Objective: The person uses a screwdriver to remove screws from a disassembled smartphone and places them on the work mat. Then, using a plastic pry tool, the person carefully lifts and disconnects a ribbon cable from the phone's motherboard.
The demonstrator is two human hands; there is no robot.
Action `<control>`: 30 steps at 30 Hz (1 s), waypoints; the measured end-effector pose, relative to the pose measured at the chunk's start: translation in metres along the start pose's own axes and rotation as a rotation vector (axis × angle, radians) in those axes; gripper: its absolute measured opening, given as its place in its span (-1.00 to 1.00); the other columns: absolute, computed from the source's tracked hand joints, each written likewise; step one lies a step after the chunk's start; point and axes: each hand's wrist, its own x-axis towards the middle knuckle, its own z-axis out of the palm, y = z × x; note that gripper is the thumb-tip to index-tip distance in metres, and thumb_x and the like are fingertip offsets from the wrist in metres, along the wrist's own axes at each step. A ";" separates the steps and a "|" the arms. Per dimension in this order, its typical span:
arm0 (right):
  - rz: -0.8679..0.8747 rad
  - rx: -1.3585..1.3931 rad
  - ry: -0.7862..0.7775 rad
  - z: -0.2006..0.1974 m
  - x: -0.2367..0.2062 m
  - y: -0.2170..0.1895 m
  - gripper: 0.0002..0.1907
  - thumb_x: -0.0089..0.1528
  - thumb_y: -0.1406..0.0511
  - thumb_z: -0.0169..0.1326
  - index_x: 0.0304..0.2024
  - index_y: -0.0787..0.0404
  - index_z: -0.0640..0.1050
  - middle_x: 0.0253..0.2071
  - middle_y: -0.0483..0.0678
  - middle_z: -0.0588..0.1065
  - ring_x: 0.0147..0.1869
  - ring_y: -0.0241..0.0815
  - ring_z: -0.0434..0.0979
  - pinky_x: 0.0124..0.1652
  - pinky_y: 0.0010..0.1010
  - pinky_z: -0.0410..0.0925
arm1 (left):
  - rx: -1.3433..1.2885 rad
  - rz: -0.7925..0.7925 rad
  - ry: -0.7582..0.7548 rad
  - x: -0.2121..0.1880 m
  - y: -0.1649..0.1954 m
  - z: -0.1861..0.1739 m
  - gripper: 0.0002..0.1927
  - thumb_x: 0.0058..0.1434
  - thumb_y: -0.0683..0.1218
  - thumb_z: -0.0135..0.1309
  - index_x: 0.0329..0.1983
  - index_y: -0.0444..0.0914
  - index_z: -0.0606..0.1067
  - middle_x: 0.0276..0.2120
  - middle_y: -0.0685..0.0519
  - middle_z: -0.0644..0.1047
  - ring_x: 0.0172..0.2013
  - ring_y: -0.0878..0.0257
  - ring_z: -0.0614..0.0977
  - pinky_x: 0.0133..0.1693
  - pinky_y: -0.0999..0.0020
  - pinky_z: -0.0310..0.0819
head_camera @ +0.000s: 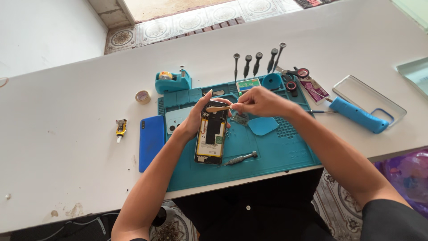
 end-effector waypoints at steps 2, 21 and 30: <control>-0.011 -0.016 -0.014 -0.011 -0.003 0.002 -0.62 0.27 0.08 0.16 -0.43 0.23 0.71 -0.71 -0.20 0.33 -0.64 -0.42 0.14 -0.60 -0.42 0.04 | -0.014 -0.020 0.015 0.000 0.000 0.000 -0.19 0.28 0.46 -0.34 0.10 -0.27 0.50 -0.25 -0.10 0.64 -0.32 0.07 0.75 -0.32 0.27 0.73; -0.022 0.043 0.047 -0.002 0.000 -0.003 -0.60 0.29 0.04 0.13 -0.40 0.21 0.70 -0.70 -0.22 0.34 -0.66 -0.43 0.12 -0.62 -0.44 0.00 | 0.096 -0.034 0.071 -0.001 0.000 0.002 -0.17 0.20 0.50 -0.33 0.11 -0.22 0.49 -0.26 -0.06 0.66 -0.34 0.11 0.77 -0.35 0.31 0.74; -0.020 0.011 -0.032 -0.007 -0.001 -0.001 -0.56 0.27 0.03 0.16 -0.51 0.22 0.65 -0.70 -0.21 0.34 -0.66 -0.39 0.13 -0.63 -0.43 0.01 | 0.051 -0.074 0.058 -0.002 -0.002 -0.003 -0.18 0.25 0.48 -0.34 0.10 -0.24 0.50 -0.25 -0.08 0.64 -0.32 0.09 0.76 -0.34 0.27 0.73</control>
